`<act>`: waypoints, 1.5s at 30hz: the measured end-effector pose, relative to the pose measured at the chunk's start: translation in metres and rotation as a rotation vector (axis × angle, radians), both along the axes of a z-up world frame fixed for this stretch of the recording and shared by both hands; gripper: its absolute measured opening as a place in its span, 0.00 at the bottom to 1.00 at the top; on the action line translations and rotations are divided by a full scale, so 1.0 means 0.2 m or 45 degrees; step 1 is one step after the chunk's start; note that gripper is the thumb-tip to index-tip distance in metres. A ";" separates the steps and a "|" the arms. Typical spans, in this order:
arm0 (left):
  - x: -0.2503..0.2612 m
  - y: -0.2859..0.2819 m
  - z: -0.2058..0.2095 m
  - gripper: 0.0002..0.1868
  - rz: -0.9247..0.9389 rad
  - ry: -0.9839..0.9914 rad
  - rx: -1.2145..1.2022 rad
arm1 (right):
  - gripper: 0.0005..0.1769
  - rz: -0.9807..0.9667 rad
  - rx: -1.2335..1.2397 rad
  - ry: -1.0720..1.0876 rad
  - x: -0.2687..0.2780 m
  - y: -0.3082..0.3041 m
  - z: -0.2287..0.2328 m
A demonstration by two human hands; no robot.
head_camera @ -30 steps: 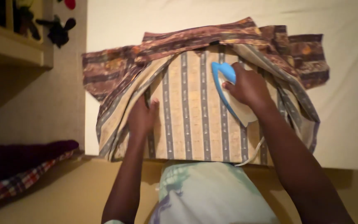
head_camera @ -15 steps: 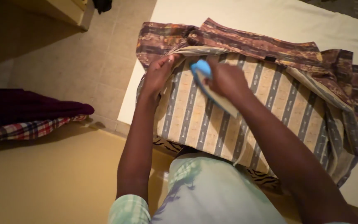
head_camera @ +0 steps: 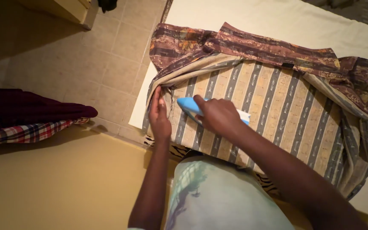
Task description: Ironing and folding a long-sleeved patterned shirt on a white table.
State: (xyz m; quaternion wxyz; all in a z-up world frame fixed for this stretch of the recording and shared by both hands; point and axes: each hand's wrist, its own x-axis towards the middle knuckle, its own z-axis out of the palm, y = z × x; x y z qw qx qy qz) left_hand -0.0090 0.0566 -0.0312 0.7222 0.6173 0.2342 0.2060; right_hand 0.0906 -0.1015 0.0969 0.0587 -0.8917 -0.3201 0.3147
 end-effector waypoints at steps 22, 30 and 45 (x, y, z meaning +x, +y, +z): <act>0.19 -0.47 0.02 0.28 -0.469 0.237 1.211 | 0.30 -0.318 0.050 -0.239 0.43 -0.34 -0.15; 0.51 -0.43 0.24 0.36 -0.866 0.599 1.544 | 0.36 -0.947 -0.076 -0.025 0.57 -0.76 -0.17; 0.82 -0.66 0.13 0.34 -0.996 0.750 1.392 | 0.36 -1.172 -0.072 -0.204 0.38 -1.31 -0.26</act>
